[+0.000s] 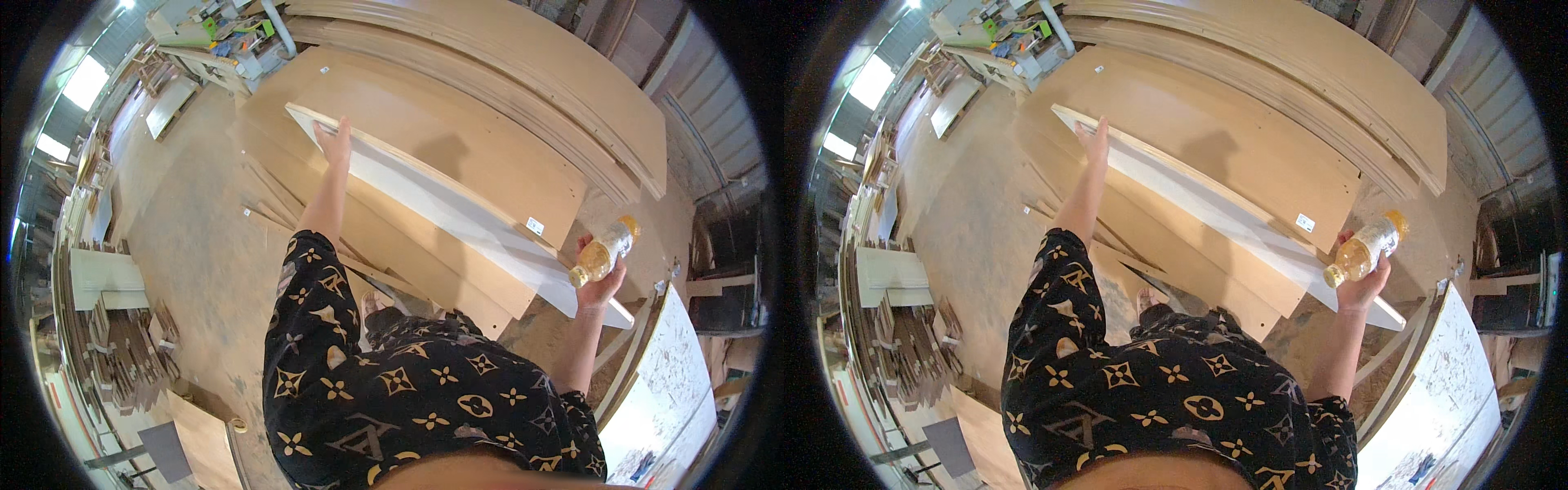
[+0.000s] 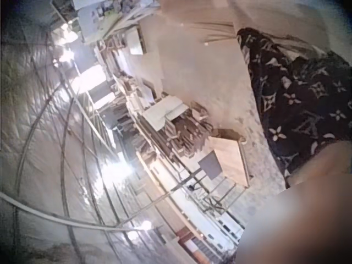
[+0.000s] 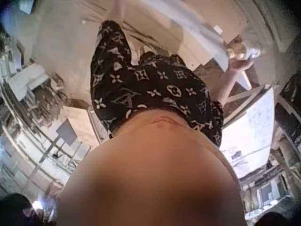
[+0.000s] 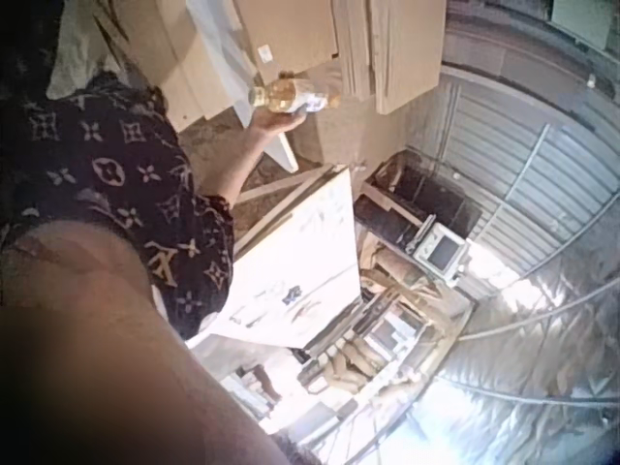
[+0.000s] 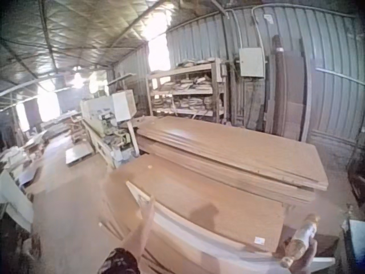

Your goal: The person applies a yellow adhesive from a squeeze bottle along the edges of white rectangular boards. They handle the boards one at a time, applying glue to the edges and then placing them on a workbench.

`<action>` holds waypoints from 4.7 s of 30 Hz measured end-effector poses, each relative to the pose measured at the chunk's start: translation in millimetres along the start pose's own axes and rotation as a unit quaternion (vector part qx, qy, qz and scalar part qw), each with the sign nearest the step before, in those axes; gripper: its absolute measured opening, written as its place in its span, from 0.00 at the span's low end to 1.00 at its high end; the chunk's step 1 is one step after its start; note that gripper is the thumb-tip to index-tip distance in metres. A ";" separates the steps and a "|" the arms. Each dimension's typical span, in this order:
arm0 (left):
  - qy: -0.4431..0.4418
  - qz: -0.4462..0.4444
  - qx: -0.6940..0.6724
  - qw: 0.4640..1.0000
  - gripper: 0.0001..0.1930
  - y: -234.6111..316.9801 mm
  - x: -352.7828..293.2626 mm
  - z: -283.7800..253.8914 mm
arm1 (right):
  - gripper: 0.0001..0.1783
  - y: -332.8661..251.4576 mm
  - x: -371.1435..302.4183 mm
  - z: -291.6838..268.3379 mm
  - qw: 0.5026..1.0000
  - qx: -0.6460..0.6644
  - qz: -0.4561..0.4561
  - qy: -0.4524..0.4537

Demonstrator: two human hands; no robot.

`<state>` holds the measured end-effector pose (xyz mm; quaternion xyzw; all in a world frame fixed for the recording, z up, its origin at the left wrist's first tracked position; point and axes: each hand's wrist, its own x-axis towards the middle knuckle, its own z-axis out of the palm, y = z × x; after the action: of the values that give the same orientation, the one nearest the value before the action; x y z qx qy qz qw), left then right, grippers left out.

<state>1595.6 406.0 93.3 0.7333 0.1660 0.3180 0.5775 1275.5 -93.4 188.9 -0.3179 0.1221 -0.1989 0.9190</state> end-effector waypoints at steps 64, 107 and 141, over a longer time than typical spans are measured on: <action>-0.528 0.468 0.201 0.680 0.24 167.8 -139.2 74.7 | 0.36 60.7 -41.2 74.9 0.976 -0.022 -0.195 0.095; -0.450 0.053 0.008 0.892 0.44 95.1 -13.6 48.0 | 0.26 220.4 134.6 323.4 0.782 -0.526 -0.225 -0.248; -0.453 0.079 -0.124 0.879 0.33 92.9 -42.0 57.6 | 0.33 200.3 129.3 323.8 0.629 -0.700 -0.242 -0.235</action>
<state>1590.8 311.9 162.7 0.7306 -0.2125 0.0136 0.6488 1561.9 166.7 298.2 -0.9199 -0.0767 -0.1870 0.3360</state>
